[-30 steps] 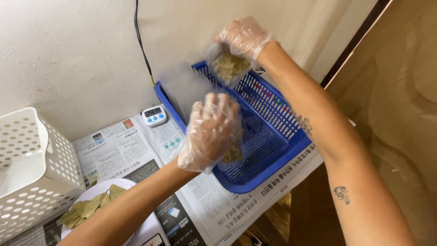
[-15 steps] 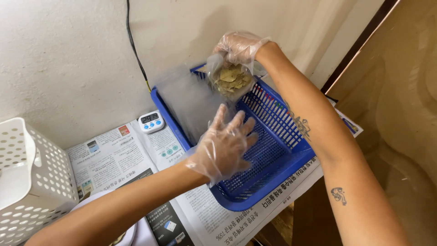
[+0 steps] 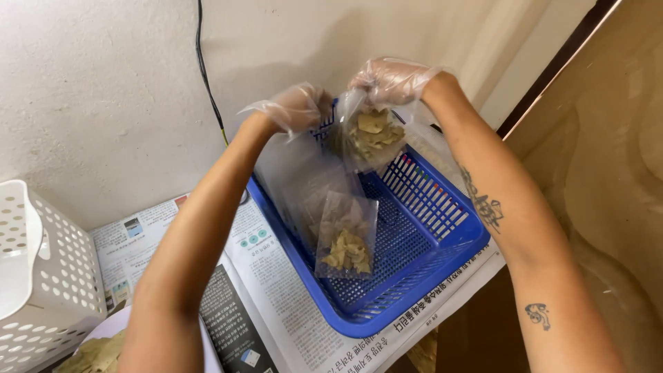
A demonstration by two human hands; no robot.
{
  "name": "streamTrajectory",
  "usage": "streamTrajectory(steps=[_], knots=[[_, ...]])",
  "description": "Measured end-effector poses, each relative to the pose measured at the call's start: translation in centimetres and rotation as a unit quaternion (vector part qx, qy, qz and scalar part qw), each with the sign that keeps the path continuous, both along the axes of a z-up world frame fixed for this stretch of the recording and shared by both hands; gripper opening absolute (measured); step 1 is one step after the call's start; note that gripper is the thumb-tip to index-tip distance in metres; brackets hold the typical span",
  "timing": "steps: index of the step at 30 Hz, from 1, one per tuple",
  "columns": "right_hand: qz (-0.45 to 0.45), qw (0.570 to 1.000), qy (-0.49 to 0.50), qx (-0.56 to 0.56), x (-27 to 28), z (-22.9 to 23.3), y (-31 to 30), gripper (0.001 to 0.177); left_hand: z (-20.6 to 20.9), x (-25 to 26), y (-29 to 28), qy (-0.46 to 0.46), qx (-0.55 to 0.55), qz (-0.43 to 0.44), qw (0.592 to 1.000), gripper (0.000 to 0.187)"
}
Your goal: Weighing dried leaves on a digital scale and placing them into plastic bags for packaging
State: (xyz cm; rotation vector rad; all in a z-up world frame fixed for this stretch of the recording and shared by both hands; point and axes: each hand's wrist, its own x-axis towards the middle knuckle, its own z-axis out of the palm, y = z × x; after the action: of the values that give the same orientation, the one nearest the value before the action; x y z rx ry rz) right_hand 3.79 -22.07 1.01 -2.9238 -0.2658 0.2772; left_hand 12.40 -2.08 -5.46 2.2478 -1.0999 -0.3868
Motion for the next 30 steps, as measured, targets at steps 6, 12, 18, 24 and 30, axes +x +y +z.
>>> streamTrajectory(steps=[6,12,18,24,30], knots=[[0.071,0.978,-0.095,-0.17,5.5,-6.9,0.5,0.011,-1.4,3.1,-2.2,0.169,-0.123,0.063,0.976,0.017],[-0.155,0.982,-0.09,-0.063,7.1,-9.7,1.1,0.027,3.3,-1.8,-0.3,0.123,-0.06,0.083,0.987,0.117],[0.077,0.974,-0.208,0.04,2.3,-9.1,0.4,0.017,0.0,-2.0,-3.4,0.003,0.165,0.067,0.984,0.032],[-0.067,0.857,-0.504,-0.087,-0.4,-11.3,0.7,0.07,-5.2,4.7,-6.2,-0.203,0.099,0.172,0.959,0.032],[-0.178,0.966,-0.152,0.111,-2.0,-14.1,2.0,0.042,-8.9,7.2,-3.7,-0.229,0.203,0.065,0.95,0.048]])
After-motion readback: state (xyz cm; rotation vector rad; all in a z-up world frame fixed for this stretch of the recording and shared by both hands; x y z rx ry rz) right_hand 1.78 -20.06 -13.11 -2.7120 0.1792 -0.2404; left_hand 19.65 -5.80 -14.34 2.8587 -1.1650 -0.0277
